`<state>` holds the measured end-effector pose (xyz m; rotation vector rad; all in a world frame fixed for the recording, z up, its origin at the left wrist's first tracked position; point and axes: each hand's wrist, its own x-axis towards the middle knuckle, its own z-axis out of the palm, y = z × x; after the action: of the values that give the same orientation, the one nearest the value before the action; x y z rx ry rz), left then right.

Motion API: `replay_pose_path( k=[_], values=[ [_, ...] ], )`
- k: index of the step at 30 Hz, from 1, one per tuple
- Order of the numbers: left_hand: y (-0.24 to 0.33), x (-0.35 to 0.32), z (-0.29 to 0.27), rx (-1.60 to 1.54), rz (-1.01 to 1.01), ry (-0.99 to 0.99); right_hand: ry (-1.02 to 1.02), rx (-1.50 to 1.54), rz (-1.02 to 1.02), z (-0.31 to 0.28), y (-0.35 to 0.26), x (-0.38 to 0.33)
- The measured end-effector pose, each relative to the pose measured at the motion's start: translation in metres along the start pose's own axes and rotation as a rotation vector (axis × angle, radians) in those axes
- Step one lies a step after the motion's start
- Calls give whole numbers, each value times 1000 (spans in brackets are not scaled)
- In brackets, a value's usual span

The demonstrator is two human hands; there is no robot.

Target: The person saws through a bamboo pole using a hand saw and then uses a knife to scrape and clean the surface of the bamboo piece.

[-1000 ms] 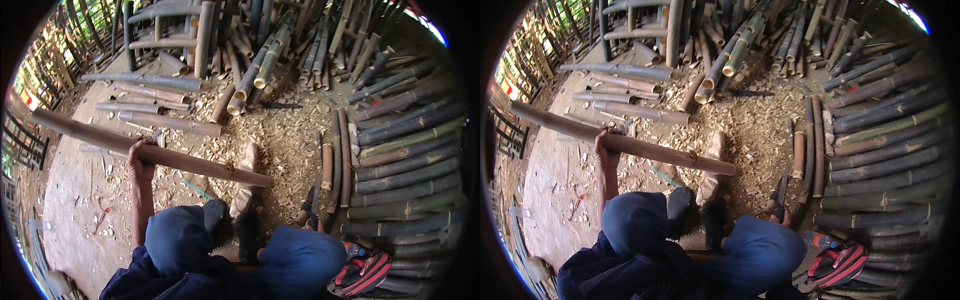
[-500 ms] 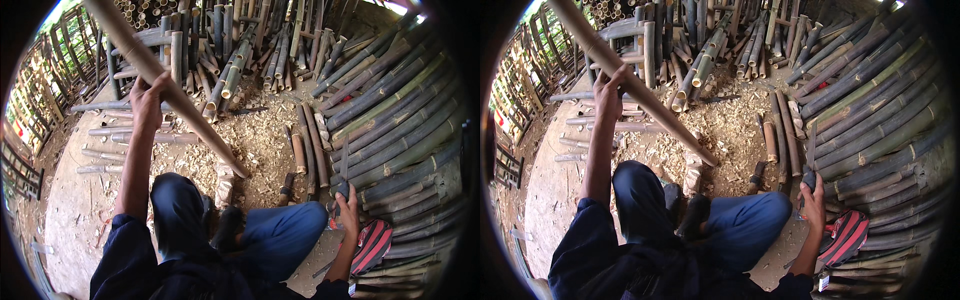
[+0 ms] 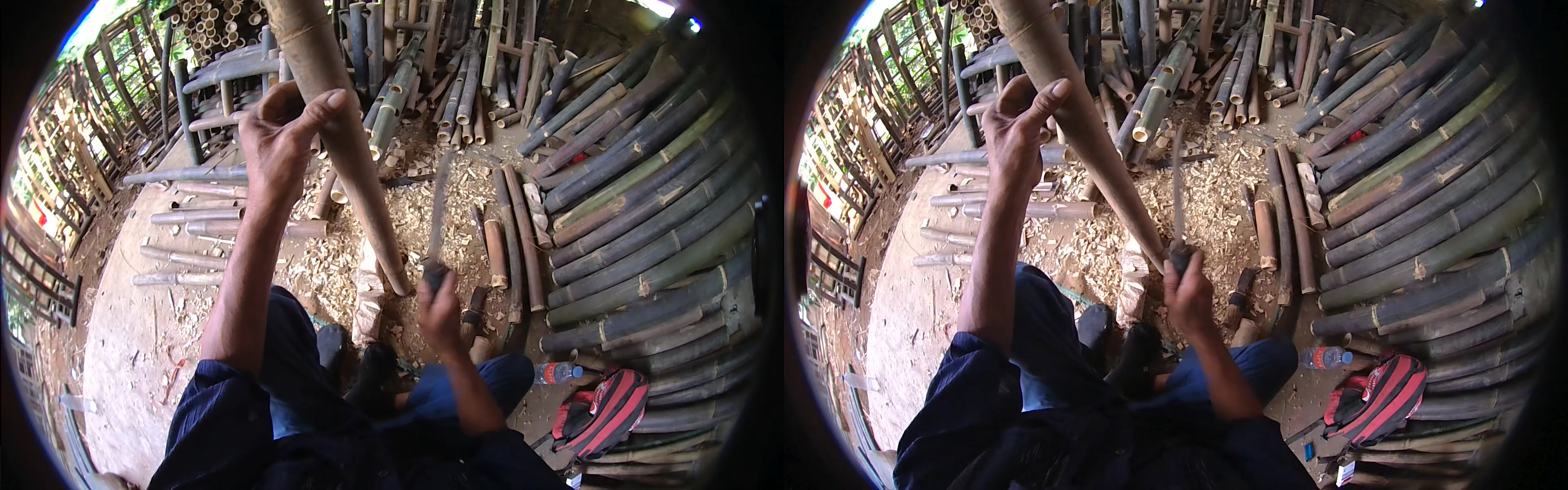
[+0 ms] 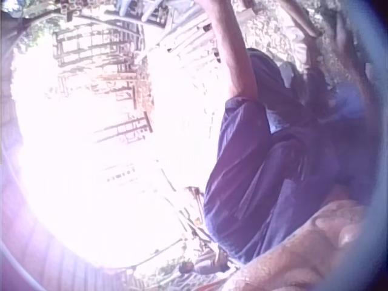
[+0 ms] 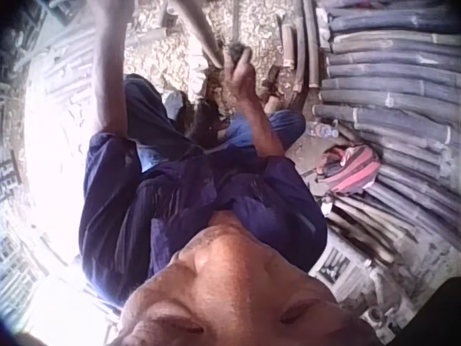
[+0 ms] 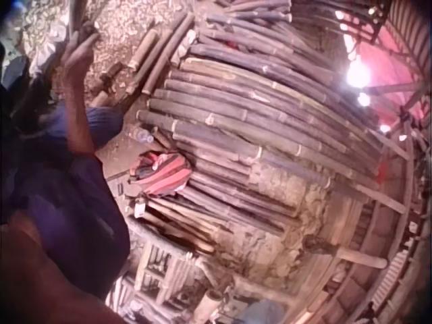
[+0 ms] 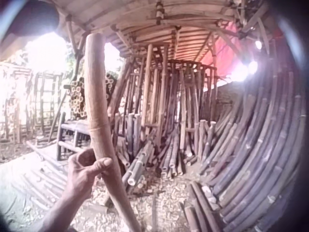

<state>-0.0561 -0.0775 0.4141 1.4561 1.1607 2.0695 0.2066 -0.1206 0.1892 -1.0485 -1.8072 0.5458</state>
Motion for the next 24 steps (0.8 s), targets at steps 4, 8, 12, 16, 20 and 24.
replay_pose_path(
  k=[4,8,12,16,20,24],
  values=[
    [-14,-1,1,5,94,10,-551,-129,487,40,72,0],
    [-22,18,-16,22,43,-18,-599,341,657,12,63,3],
    [-23,18,-14,63,51,-13,-349,55,295,-9,-23,40],
    [-24,25,-15,57,68,-40,-3,205,101,-10,-77,49],
    [-16,27,17,-17,119,-64,-413,-468,480,38,79,-32],
    [-23,30,-13,24,83,-109,-677,79,684,27,61,-4]
  ],
)
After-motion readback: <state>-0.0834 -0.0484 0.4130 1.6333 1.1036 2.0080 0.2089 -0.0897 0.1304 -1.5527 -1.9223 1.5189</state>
